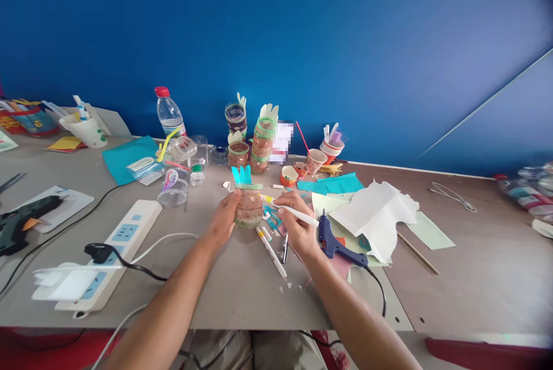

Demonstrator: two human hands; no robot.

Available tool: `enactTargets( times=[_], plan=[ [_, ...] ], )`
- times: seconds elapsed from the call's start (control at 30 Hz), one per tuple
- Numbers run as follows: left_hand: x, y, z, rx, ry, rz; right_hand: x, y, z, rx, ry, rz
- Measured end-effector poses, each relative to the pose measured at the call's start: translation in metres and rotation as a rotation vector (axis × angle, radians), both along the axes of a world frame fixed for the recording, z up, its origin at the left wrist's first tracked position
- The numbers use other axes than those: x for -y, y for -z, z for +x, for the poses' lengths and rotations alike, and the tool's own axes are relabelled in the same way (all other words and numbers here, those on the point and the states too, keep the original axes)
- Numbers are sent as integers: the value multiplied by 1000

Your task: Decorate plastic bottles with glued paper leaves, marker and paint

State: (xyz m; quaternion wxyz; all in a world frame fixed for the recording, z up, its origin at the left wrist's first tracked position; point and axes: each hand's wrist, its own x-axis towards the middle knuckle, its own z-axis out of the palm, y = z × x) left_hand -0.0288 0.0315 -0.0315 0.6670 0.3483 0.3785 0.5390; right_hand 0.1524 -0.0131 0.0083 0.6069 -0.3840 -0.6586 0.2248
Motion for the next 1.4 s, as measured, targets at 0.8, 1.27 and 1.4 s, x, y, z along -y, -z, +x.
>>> enactTargets(
  times=[0.8,1.27,1.4],
  plan=[
    [-2,3,-3,149,94,-101,-8,10,4,-210,-44,-144],
    [-2,-9,-9,163,178,-205,-12,18,6,-228,-35,-169],
    [-2,-11,-10,154,163,-214,-13,20,6,-306,-82,-158]
  ],
)
